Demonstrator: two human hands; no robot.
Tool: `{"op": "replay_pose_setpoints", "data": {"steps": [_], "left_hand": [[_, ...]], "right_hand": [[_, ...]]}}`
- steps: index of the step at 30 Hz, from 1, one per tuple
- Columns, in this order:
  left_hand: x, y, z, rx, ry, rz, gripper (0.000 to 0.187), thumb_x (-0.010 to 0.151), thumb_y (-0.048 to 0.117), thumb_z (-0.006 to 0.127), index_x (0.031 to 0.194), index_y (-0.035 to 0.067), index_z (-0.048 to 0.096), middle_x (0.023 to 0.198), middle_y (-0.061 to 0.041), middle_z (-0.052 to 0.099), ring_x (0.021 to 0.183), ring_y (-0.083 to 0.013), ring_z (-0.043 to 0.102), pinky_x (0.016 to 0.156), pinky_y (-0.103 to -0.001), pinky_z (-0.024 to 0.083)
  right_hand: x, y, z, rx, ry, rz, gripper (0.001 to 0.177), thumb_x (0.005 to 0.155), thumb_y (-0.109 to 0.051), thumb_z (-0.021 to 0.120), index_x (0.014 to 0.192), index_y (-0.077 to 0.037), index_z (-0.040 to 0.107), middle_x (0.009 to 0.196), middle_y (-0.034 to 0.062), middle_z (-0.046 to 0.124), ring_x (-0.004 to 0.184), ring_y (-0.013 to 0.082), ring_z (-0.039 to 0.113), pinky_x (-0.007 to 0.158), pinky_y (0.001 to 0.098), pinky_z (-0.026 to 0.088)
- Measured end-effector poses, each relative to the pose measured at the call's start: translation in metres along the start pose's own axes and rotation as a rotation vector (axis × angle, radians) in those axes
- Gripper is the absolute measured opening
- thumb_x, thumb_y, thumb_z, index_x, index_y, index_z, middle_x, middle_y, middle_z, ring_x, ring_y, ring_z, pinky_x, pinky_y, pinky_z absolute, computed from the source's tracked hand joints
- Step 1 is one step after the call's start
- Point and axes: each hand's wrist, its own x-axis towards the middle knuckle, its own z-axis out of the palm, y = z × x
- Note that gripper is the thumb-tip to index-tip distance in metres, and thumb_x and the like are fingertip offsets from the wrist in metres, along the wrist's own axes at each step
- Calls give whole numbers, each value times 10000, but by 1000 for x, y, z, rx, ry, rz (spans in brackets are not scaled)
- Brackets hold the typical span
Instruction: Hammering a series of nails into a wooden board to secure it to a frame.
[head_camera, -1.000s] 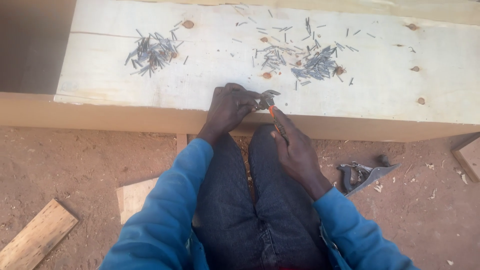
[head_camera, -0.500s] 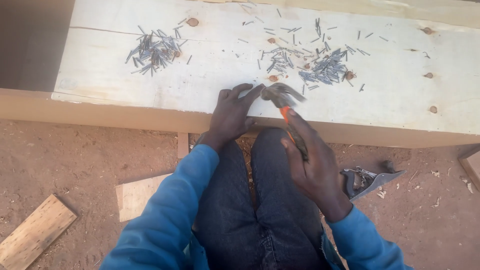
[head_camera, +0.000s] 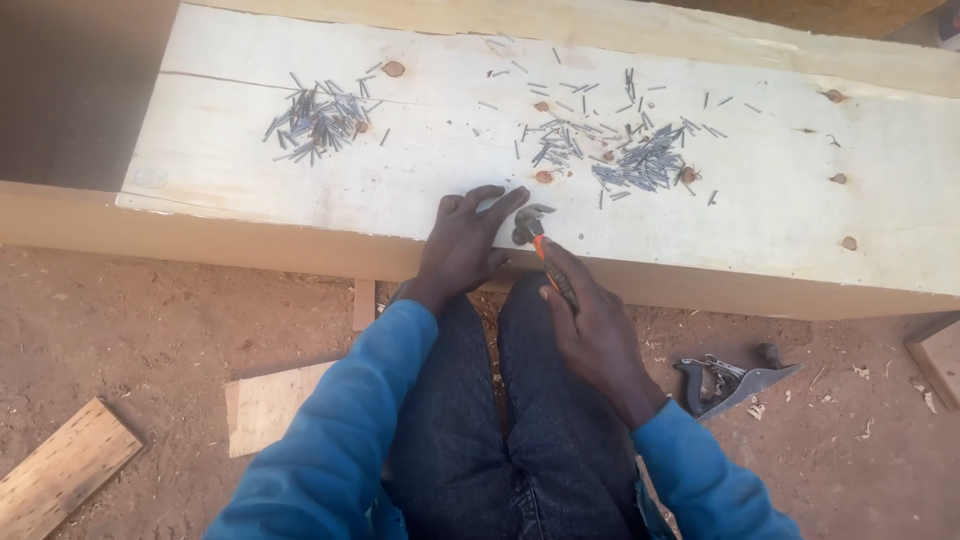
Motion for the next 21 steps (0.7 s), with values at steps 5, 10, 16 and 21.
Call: {"op": "replay_pose_setpoints", "data": {"steps": [5,10,16,21], "left_hand": [[1,-1,5,5,6,-18,707,819,216,716,1437,175,377,1263,-66,616,1363,-208,349,1067,-424,270],[-4,7,-7,28,-26,-51,725,827,241,709,1453,163,351,1248,-62,627,1376,-184,328,1071,-397,265],[1,11,-9,0,10,-32,692,822,222,710,1433,170,388,1256,-55,629,1365,-187,348,1076,-394,264],[0,8,-9,-36,-29,-74,703,824,257,709,1443,202,380,1328,-6,576,1379,-167,308,1090,-375,238]], "right_hand": [[-2,51,36,92,269,-258,459,915,-140,531,1350,-87,395,1294,225,543,1092,482,546,835,598,486],[-4,28,29,101,71,-95,474,930,-210,458,1387,-98,403,1300,257,538,1130,489,532,880,628,476],[-1,32,21,56,63,-58,496,937,-172,478,1418,-168,357,1289,267,531,1099,518,529,858,670,475],[-1,45,39,86,72,-33,499,956,-166,435,1431,-139,283,1389,254,441,1166,514,480,921,668,432]]}}
